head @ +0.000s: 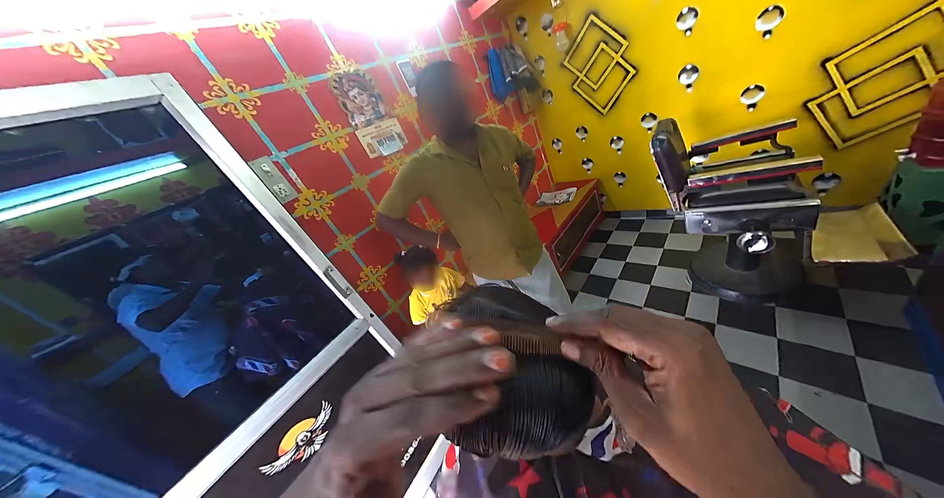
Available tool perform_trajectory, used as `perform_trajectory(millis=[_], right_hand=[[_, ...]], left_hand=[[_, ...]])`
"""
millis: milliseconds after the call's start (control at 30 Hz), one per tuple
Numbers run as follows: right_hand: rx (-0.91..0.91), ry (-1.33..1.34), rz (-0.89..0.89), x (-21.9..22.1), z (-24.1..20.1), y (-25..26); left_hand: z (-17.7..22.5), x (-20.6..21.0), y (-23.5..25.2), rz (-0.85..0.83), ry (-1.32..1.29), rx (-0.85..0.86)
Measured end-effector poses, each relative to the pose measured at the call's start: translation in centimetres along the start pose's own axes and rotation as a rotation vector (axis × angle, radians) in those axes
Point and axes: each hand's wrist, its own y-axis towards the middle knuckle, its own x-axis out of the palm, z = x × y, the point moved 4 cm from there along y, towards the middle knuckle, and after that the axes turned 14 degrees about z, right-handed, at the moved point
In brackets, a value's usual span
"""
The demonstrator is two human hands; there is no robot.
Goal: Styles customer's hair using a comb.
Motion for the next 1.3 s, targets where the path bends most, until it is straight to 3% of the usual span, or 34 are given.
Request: perform_trajectory(millis=[67, 133, 267, 333, 500, 633, 800, 900, 1000, 1100, 1200, 1300], right_hand=[[-0.032, -0.019, -0.049, -1.0, 0.1, -1.7], [-0.138, -0.133, -0.079, -1.7, -1.0, -4.0], [-0.372, -0.327, -0.157, -1.0, -1.9, -8.9], [-0.393, -0.290, -0.147, -0.9, -1.5, -9.6], [-0.064, 0.076, 0.067, -3.1, 0.6, -3.5], [-0.016, 0.129, 0.070, -2.3, 4.1, -1.7], [-0.158, -0.031, 0.176, -2.3, 3.2, -6.3], [-0.301, -0.175, 0.171, -2.4, 2.7, -8.9], [-0.397, -0.285, 0.069, -1.7, 2.3, -11.1], [-0.421, -0.220, 0.035, -1.8, 0.4, -10.6], [-0.291, -0.125, 0.158, -2.6, -2.6, -6.9], [-0.352, -0.275, 0.146, -2.0, -3.5, -5.6]], left_hand=[[0.1, -2.6, 1.2, 0.194, -0.047, -0.068], [-0.2, -3.9, 3.7, 0.238, -0.030, -0.071], [-2.6, -3.7, 6.5, 0.031, 0.047, -0.061], [-3.8, -3.1, 7.0, -0.094, 0.049, -0.106], [-4.1, 0.6, 8.4, -0.436, 0.030, -0.248], [-3.0, 3.2, 7.2, -0.689, 0.122, -0.120], [-1.2, 4.6, 5.4, -0.779, 0.249, 0.158], [-0.8, 4.9, 4.2, -0.773, 0.302, 0.266], [-0.9, 4.7, 4.1, -0.768, 0.235, 0.267], [-1.0, 3.2, 5.5, -0.670, -0.034, 0.088], [-1.8, 0.4, 7.5, -0.431, -0.161, -0.059], [-3.6, -1.7, 7.4, -0.255, -0.249, -0.159]])
